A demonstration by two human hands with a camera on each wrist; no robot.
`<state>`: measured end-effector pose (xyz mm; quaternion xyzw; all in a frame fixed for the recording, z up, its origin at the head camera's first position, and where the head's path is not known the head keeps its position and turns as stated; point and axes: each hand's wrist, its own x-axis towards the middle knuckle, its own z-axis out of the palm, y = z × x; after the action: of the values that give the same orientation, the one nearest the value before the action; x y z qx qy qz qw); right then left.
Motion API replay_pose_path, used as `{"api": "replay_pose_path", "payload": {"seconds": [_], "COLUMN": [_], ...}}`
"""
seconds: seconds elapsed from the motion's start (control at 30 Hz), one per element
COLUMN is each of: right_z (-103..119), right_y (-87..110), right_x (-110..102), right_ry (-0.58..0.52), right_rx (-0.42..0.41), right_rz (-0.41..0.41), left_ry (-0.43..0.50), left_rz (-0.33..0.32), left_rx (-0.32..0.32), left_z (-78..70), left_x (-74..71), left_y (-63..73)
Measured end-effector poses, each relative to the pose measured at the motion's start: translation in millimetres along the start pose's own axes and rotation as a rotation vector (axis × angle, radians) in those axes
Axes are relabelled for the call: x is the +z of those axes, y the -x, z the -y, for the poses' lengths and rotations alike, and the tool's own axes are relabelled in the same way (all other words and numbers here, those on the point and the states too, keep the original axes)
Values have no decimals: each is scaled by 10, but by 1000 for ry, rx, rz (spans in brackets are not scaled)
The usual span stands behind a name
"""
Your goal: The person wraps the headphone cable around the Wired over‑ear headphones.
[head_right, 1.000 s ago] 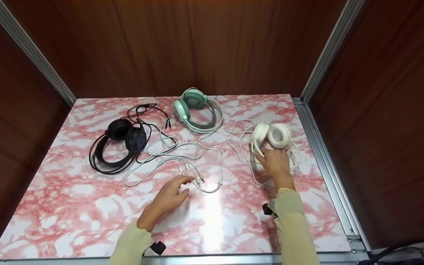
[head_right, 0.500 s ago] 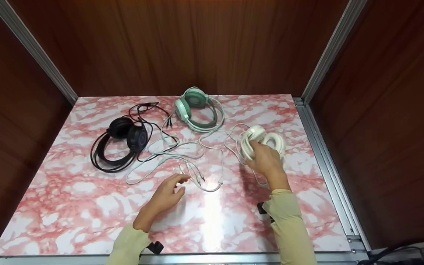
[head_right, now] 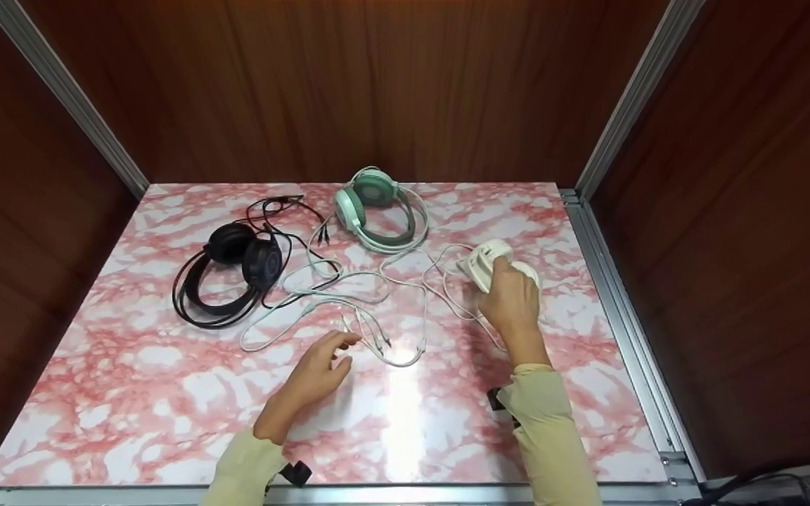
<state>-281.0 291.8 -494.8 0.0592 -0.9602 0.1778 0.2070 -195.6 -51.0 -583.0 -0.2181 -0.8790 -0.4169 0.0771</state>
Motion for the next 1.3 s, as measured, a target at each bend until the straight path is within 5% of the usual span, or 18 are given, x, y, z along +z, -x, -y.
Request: {"api": "replay_pose_path", "payload": {"seconds": [0.33,0.63,0.8,1.07,1.3], "right_z": [275,465,550,617,695], "right_y": [60,162,204,224,220], "right_x": [-310,-538,-612,-609,-597], "right_ry": [-113,-459,-646,-775,-894], "right_rx": [50,150,159,139,108], "right_rz": [-106,-121,-82,-21,-2], "left_ry": [102,176,186,177,37], "left_rz": [-4,-25,-125,-427,-381], "left_rx": [-76,-107,-88,-69,-31], "left_z": [90,140,163,125,53], "left_x": [0,-38,-96,-341,-583], "left_y": [56,40,6,-130,-339]}}
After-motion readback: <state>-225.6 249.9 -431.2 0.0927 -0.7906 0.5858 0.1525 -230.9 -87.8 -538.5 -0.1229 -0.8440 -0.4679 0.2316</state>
